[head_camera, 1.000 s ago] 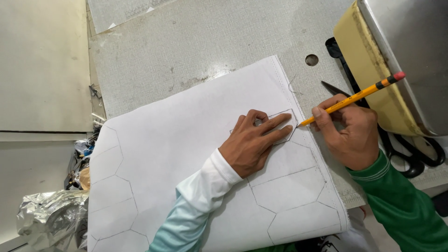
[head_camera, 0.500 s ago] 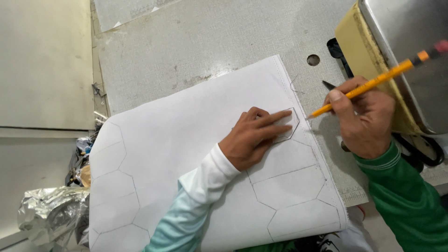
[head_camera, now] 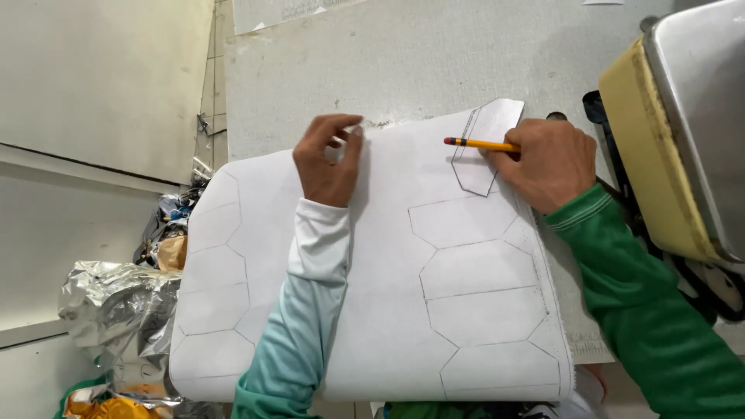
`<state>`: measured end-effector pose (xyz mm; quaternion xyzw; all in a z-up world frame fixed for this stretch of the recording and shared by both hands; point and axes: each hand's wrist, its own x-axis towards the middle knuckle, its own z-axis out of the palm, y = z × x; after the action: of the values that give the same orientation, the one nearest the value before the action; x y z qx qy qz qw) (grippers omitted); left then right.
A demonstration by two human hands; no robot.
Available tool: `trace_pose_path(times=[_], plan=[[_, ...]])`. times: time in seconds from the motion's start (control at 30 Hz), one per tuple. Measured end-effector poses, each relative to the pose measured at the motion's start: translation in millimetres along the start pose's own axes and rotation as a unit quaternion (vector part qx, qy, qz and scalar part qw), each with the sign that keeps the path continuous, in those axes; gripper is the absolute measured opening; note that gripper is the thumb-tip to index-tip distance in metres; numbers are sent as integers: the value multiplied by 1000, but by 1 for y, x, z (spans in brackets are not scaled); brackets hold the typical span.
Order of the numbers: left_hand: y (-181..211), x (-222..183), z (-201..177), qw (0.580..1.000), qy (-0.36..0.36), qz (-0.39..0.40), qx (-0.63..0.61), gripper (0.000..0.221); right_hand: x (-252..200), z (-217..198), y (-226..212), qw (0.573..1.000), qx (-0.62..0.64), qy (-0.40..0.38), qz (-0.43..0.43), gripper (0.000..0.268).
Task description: Tracing a small paper template onto a larger sheet of paper using a pencil to create a layout for cutting.
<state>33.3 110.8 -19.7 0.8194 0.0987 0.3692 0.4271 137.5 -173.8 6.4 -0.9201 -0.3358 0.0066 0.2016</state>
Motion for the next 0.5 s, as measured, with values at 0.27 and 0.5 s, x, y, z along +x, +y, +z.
trace_pose_path(times=[0.27,0.5], plan=[[34,-6,3,969,-177,106,133,17,-9,-3,21,984,80,134,-84,19],[26,-10,0,966,-228,83,92,30,-8,33,-7,977,-39,166,-128,40]])
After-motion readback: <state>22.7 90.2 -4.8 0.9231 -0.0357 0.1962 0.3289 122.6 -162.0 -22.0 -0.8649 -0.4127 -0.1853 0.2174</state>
